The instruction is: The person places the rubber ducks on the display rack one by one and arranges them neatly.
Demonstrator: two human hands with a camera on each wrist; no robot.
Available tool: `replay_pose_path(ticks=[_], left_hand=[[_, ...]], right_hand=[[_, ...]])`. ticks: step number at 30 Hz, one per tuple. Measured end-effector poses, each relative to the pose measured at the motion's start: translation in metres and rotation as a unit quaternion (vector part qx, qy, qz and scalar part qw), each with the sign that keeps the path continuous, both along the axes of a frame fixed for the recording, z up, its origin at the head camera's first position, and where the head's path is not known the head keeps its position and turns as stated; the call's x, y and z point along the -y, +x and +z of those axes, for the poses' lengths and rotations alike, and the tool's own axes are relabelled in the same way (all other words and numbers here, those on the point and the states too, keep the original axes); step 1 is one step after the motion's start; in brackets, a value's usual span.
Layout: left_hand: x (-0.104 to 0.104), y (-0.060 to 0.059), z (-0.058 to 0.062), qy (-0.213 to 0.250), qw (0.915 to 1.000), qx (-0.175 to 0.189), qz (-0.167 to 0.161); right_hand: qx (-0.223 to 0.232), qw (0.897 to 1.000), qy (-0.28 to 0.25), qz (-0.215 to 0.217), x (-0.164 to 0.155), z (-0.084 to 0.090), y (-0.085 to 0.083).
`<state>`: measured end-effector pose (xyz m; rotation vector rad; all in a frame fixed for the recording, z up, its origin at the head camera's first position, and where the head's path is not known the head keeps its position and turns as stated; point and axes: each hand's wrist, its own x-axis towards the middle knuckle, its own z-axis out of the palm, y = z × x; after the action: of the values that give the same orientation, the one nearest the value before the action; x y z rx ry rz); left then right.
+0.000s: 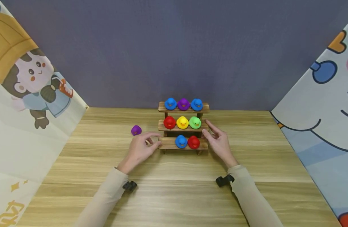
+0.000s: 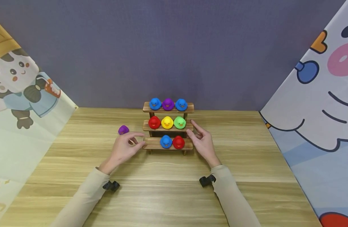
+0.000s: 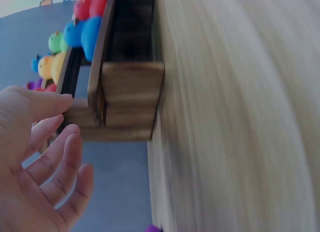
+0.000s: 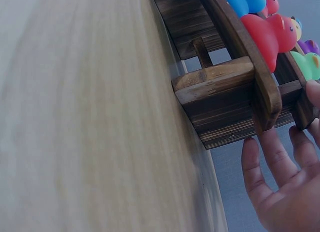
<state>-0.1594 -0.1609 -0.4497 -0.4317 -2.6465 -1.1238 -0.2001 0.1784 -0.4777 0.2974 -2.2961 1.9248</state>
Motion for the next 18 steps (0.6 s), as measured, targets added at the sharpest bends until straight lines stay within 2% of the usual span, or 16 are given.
replay_pose_path(ticks=[13,18], left_hand=[[0.041,-0.014,-0.008,-0.001,0.9979,-0.009,0.064],[0.053,-0.021,-0.011,0.014,0.9965,0.011,0.082]], right_hand=[[0.005,1.0,-0.002,0.001,0.0,-0.002,-0.001],[0.009,1.0,-0.002,0.0,0.0,-0.003,-0.002]])
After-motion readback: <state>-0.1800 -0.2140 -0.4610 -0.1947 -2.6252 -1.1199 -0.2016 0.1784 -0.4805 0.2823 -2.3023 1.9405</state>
